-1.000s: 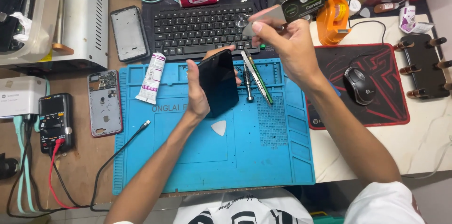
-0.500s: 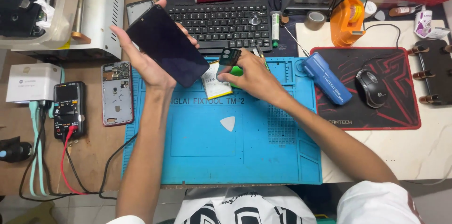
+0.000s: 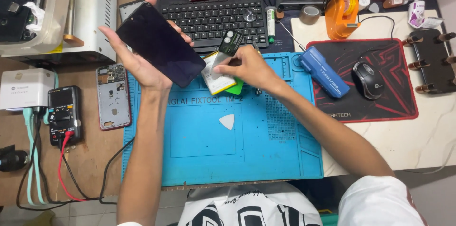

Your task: The person is removing the battery from a mobile phone and then using a small metal tool to scrape off old adhesive from the phone's frame.

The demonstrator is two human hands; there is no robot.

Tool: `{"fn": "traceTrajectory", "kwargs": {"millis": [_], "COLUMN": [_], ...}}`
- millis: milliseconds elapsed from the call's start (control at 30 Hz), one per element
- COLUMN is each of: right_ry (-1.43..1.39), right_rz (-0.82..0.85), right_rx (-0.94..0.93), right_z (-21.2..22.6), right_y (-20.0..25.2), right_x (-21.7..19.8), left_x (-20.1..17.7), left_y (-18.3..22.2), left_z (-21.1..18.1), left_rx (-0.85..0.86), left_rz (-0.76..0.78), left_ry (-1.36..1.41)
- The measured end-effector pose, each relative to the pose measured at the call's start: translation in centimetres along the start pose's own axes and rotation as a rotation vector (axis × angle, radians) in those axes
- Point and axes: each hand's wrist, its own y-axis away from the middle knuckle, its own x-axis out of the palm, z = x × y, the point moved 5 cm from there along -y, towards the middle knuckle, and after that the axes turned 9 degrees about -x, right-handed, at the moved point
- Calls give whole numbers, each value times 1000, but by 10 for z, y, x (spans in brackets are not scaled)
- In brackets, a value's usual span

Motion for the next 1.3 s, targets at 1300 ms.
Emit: {"fn": "traceTrajectory", "kwargs": {"millis": [1300], "right_ry": [320], "right_rz": [-291], "right_rx": [-201], "right_z": [24], "right_y": [51], "right_x": [-116], "left_x": [10], "left_y": [-11], "left_z": [116], "left_rx": [-132], "left_rz": [269], "left_ry": [-468]}}
